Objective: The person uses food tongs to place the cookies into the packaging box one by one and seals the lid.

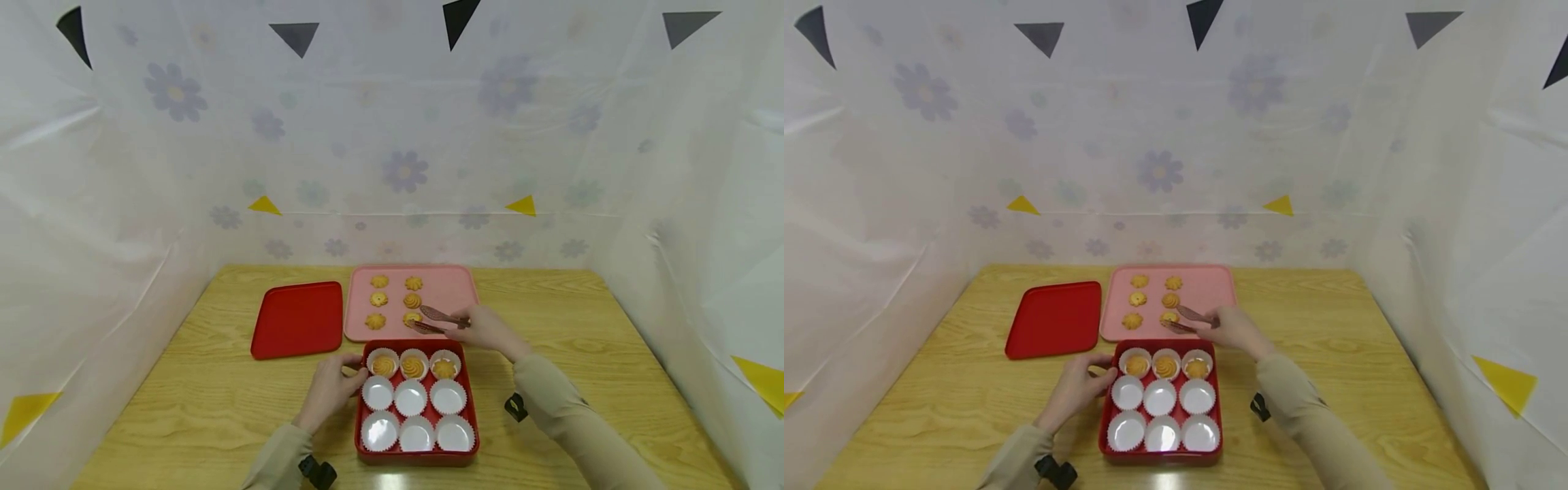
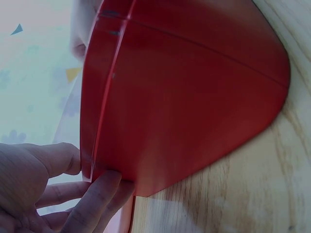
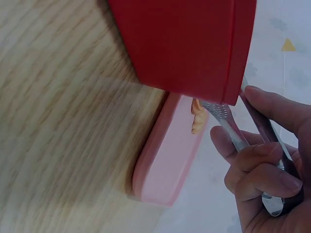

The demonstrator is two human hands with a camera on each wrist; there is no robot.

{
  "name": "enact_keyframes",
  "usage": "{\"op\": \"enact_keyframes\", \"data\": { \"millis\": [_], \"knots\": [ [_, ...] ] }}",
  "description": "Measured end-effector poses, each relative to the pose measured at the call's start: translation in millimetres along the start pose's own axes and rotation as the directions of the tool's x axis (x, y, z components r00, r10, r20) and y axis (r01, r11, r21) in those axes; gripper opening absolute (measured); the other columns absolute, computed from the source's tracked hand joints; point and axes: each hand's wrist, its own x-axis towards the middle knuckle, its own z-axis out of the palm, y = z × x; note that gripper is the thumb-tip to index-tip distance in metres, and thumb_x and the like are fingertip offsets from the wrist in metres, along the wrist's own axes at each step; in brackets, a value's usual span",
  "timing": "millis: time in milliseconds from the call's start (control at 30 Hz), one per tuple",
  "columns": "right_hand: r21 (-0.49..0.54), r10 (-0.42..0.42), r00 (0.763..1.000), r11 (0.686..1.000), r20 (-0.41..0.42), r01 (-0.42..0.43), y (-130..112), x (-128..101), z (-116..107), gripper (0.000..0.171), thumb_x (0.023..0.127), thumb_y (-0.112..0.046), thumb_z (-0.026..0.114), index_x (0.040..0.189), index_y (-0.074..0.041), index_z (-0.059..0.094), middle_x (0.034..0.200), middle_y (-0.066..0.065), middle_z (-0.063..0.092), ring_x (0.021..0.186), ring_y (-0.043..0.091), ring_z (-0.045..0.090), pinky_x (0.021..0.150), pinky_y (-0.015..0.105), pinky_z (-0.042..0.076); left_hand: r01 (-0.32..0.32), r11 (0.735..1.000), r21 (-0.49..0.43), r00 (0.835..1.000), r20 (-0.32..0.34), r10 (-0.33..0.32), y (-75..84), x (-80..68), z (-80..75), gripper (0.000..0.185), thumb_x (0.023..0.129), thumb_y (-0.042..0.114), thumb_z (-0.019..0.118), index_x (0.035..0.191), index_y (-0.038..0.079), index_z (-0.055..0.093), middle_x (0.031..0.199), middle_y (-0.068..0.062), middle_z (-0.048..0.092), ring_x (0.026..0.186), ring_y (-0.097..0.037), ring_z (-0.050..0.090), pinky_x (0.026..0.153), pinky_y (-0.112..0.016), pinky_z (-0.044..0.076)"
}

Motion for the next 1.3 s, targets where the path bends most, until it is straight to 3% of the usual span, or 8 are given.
{"op": "enact_keyframes", "data": {
  "millis": [267,633,967,1300],
  "knots": [
    [0.039,0.071,0.997,0.997,0.038,-0.072,-6.5,9.9,4.1,0.015,0.093,-0.021,0.071,0.091,-0.006,0.073,0.063,-0.001,0.053,0.054,0.011,0.043,0.052,0.025,0.040,-0.015,1.000,0.010,1.000,-0.012,0.015,-0.8,0.6,0.7,0.025,0.087,0.008,0.071,0.109,-0.004,0.074,0.101,-0.015,0.076,0.079,-0.017,0.065,0.063,-0.020,0.049],
    [0.018,0.109,0.994,0.994,0.013,-0.109,-12.5,18.4,9.1,0.021,0.092,-0.020,0.071,0.100,-0.001,0.073,0.069,0.002,0.058,0.057,0.011,0.045,0.053,0.024,0.038,-0.012,1.000,0.013,1.000,-0.018,0.013,-1.8,1.2,1.9,0.026,0.087,0.008,0.072,0.109,-0.004,0.074,0.100,-0.015,0.076,0.071,-0.012,0.062,0.060,-0.020,0.049],
    [-0.035,0.087,0.996,0.996,-0.006,-0.087,-12.4,23.0,12.4,0.022,0.091,-0.019,0.072,0.101,0.000,0.073,0.077,0.007,0.063,0.061,0.013,0.045,0.055,0.026,0.037,-0.009,1.000,0.027,1.000,-0.016,0.009,-1.2,1.4,1.6,0.025,0.087,0.010,0.072,0.109,-0.003,0.074,0.100,-0.013,0.076,0.078,-0.015,0.065,0.064,-0.021,0.049],
    [-0.062,0.081,0.997,0.995,-0.002,-0.081,-11.6,25.7,14.7,0.022,0.091,-0.020,0.072,0.102,-0.001,0.074,0.075,0.006,0.061,0.059,0.012,0.044,0.052,0.025,0.036,-0.005,1.000,0.028,1.000,-0.022,0.006,-2.1,1.5,1.7,0.026,0.087,0.009,0.072,0.109,-0.003,0.074,0.100,-0.014,0.076,0.075,-0.014,0.063,0.062,-0.020,0.048]
  ]
}}
